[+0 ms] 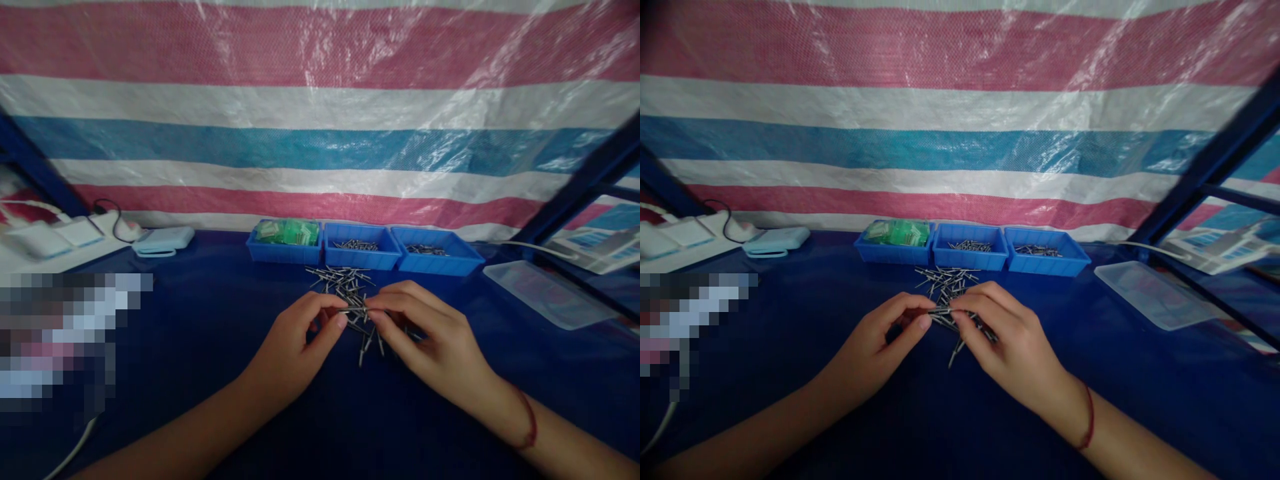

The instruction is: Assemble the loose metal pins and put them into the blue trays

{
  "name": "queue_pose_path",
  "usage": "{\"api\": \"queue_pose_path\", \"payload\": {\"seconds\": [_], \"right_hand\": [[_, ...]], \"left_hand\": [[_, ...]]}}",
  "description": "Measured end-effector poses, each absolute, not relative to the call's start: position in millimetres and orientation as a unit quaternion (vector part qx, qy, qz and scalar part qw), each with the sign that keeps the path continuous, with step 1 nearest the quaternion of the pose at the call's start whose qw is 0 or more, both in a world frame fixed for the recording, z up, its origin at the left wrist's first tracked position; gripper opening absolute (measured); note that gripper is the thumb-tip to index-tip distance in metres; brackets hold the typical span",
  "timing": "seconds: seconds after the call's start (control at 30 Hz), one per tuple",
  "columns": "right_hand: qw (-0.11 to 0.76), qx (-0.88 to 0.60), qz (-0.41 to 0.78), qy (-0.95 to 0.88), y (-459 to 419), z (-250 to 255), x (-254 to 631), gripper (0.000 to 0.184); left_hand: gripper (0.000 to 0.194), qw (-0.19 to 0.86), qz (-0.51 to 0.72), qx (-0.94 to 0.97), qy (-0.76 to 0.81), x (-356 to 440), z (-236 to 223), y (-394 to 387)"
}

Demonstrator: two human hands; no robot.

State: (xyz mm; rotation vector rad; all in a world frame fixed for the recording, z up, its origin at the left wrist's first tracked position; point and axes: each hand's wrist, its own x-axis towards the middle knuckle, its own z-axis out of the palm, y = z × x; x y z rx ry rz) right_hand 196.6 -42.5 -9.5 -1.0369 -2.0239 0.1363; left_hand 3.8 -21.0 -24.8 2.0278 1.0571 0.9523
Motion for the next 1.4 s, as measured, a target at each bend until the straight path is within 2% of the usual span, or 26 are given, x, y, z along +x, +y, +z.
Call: {"api": "queue_pose_path", "payload": {"seconds": [0.1, 0.17, 0.2, 0.27, 0.37, 0.43, 0.63, 0.8, 1.03, 1.23, 1.4], "right_hand": [[0.437, -0.486, -0.039, -0.756, -28, -3, 219, 0.009], [0.472, -0.569, -0.112, -0.664, -14, 0, 242, 0.014], [0.466, -0.605, -0.140, -0.631, -6, 0, 255, 0.018], [0.387, -0.654, -0.169, -0.627, 8, -2, 277, 0.028], [0.348, -0.675, -0.185, -0.624, 20, -8, 294, 0.040], [0.338, -0.669, -0.179, -0.637, 20, -10, 289, 0.041], [0.331, -0.582, -0.045, -0.741, -8, -10, 239, 0.027], [0.329, -0.500, 0.045, -0.800, -32, -9, 207, 0.015], [0.382, -0.475, 0.175, -0.773, -43, -18, 190, 0.013], [0.439, -0.469, 0.266, -0.719, -42, -25, 186, 0.011], [0.449, -0.453, 0.291, -0.713, -42, -23, 184, 0.011]], "left_hand": [[0.032, 0.303, 0.366, 0.779, 0.409, 4, -25, -25], [0.031, 0.289, 0.343, 0.806, 0.385, 5, -24, -28], [0.029, 0.283, 0.323, 0.825, 0.367, 5, -24, -29], [0.027, 0.263, 0.275, 0.862, 0.333, 6, -24, -30], [0.022, 0.206, 0.212, 0.900, 0.319, 8, -28, -31], [0.019, 0.174, 0.191, 0.912, 0.319, 7, -31, -31], [0.020, 0.174, 0.181, 0.911, 0.327, 5, -32, -28], [0.025, 0.246, 0.265, 0.852, 0.379, 6, -33, -24], [0.022, 0.372, 0.385, 0.753, 0.381, 9, -34, -20], [0.018, 0.419, 0.397, 0.732, 0.361, 9, -34, -22], [0.017, 0.438, 0.391, 0.724, 0.362, 10, -35, -21]]}}
